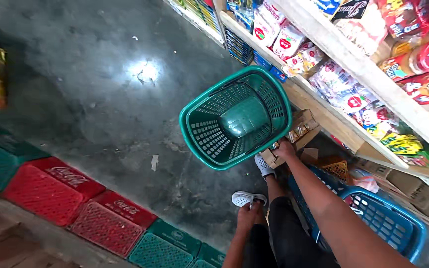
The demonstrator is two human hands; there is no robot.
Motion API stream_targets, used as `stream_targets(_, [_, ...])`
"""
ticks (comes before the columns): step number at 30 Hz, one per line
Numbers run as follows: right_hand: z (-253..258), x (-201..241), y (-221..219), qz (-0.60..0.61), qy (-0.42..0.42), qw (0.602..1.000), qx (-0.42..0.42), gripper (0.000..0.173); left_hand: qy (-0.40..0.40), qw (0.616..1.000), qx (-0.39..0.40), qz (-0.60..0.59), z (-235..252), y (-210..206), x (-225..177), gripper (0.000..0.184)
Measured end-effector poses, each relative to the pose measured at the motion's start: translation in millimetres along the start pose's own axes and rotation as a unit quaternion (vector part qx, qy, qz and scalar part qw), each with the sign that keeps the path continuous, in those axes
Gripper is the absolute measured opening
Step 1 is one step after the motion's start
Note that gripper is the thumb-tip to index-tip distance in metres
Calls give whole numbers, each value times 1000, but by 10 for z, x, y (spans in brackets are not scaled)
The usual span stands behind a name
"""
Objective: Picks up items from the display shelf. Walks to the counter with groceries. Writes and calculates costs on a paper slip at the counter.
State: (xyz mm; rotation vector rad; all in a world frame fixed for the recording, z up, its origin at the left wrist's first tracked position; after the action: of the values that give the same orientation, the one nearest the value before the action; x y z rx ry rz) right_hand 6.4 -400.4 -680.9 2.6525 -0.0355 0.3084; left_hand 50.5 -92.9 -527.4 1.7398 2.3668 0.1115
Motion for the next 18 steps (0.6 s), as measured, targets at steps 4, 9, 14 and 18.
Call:
stream_targets(4, [163, -84, -40, 47, -13, 999, 1, 82, 29, 998, -18, -50, 23, 91, -148, 25])
stream_targets(9, [168, -67, -55, 41, 1, 999, 2, 91, 29, 996, -38, -82, 34, 147, -352, 24])
stream_targets(14, [-294, -279, 141, 112, -21, 989, -93, 89, -28, 985, -30, -169, 0, 51, -583, 29])
stream_targets(18, [-1223, 114, 86, 237, 134, 950, 153, 59, -76, 968, 27, -236, 27, -66, -793, 47])
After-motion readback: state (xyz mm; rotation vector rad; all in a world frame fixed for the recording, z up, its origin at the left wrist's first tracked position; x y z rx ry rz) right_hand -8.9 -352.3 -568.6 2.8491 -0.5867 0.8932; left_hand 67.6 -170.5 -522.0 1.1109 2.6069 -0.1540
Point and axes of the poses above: each hand's wrist, its own z-axis towards the middle knuckle, its own y-axis out of the back of the hand, x = y × z, the point moved 6 cm from there along z, towards the middle knuckle, and after that the axes turned 8 degrees about z, right-handed, at the moved point
